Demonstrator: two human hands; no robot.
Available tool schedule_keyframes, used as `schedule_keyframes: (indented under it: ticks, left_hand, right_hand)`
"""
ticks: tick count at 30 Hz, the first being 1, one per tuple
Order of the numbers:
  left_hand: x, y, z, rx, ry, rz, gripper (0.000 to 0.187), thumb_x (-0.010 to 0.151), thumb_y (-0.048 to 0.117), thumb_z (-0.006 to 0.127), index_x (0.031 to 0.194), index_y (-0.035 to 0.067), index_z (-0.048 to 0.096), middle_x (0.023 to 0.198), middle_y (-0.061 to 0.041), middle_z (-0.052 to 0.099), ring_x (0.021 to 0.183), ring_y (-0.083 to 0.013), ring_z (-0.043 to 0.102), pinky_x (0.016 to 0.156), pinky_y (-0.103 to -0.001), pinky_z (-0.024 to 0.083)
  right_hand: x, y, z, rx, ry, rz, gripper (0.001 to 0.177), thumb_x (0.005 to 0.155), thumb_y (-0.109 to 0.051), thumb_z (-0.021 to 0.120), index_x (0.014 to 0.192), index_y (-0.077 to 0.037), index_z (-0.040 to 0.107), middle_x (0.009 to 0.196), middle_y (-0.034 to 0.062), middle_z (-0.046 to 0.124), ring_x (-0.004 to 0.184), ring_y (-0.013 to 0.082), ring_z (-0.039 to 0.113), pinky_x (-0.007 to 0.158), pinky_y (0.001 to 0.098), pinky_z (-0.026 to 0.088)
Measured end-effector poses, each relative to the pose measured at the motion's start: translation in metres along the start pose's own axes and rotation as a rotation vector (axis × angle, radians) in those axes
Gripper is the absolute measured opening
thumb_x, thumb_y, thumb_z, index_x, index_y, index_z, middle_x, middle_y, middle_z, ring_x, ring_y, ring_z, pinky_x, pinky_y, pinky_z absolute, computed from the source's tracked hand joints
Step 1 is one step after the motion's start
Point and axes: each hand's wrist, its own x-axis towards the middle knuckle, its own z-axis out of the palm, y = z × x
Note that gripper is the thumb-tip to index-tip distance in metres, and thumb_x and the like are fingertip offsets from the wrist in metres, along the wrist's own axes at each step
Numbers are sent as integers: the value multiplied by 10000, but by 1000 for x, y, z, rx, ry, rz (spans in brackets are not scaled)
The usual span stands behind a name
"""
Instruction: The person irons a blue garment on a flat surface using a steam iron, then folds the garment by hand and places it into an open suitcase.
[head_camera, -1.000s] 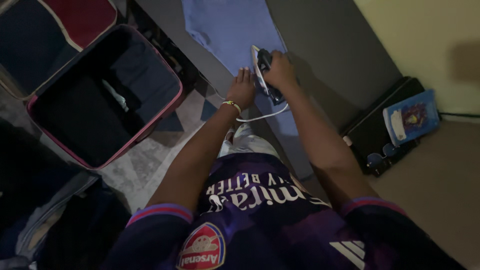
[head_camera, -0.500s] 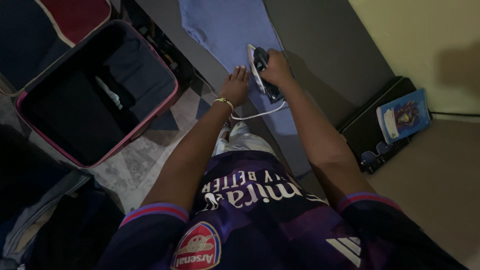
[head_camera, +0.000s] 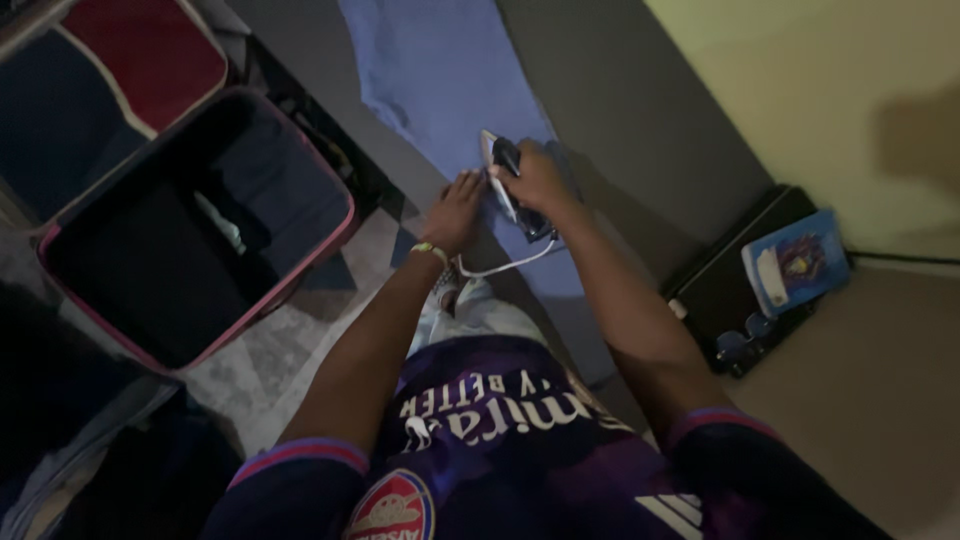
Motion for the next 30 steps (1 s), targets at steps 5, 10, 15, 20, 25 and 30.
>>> schedule_keyframes:
  ticks: [5, 10, 15, 20, 25, 30]
  left_hand:
    - [-1, 10, -63, -57, 87, -116, 760, 891, 281, 663, 1561, 62, 380, 1672, -107, 314, 1549, -267, 246, 1217, -512, 243]
    - [20, -12, -73, -221, 75, -185, 669, 1032, 434, 654, 1531, 54, 421, 1618, -132, 403, 1544, -267, 309, 1295, -535, 224]
    - [56, -47, -71, -100, 140, -254, 830, 886, 326, 735, 1579, 37, 380, 1646, -173, 361, 1554, -325, 304, 1273, -508, 255]
    - [74, -69, -100, -20, 22, -356, 1150, 723, 456, 872, 1585, 6, 258, 1641, -273, 222, 1546, -454, 173, 1256, -542, 188]
    - [91, -87, -114, 26, -43, -419, 1396, 628, 570, 908, 1598, -75, 140, 1675, -309, 110, 1562, -477, 66, 1263, -553, 115]
    - [99, -94, -110, -3, -77, -448, 1419, 613, 609, 899, 1581, -96, 139, 1668, -319, 92, 1556, -488, 41, 1257, -560, 84]
  right_hand:
    - [25, -18, 6, 114, 160, 169, 593, 897, -488, 714, 1144, 13, 515, 765, 239, 706, 603, 348, 729, 574, 432, 580]
    - [73, 0, 34, -153, 223, -337, 602, 869, -505, 800, 1045, 34, 596, 905, 289, 708, 824, 477, 702, 702, 529, 553]
    - [121, -24, 48, -126, 289, 97, 579, 887, -527, 766, 1032, 17, 634, 966, 279, 720, 931, 464, 701, 820, 530, 554]
    - [149, -63, 36, -149, 127, -139, 573, 861, -467, 767, 1071, 34, 584, 962, 313, 707, 923, 509, 677, 795, 563, 544]
    - [180, -91, 30, -57, 206, 11, 557, 884, -416, 743, 1140, 37, 542, 945, 338, 697, 914, 530, 669, 802, 580, 543]
    - [217, -103, 32, -100, 142, -127, 499, 909, -409, 725, 1107, 22, 570, 964, 312, 709, 916, 523, 674, 780, 592, 541]
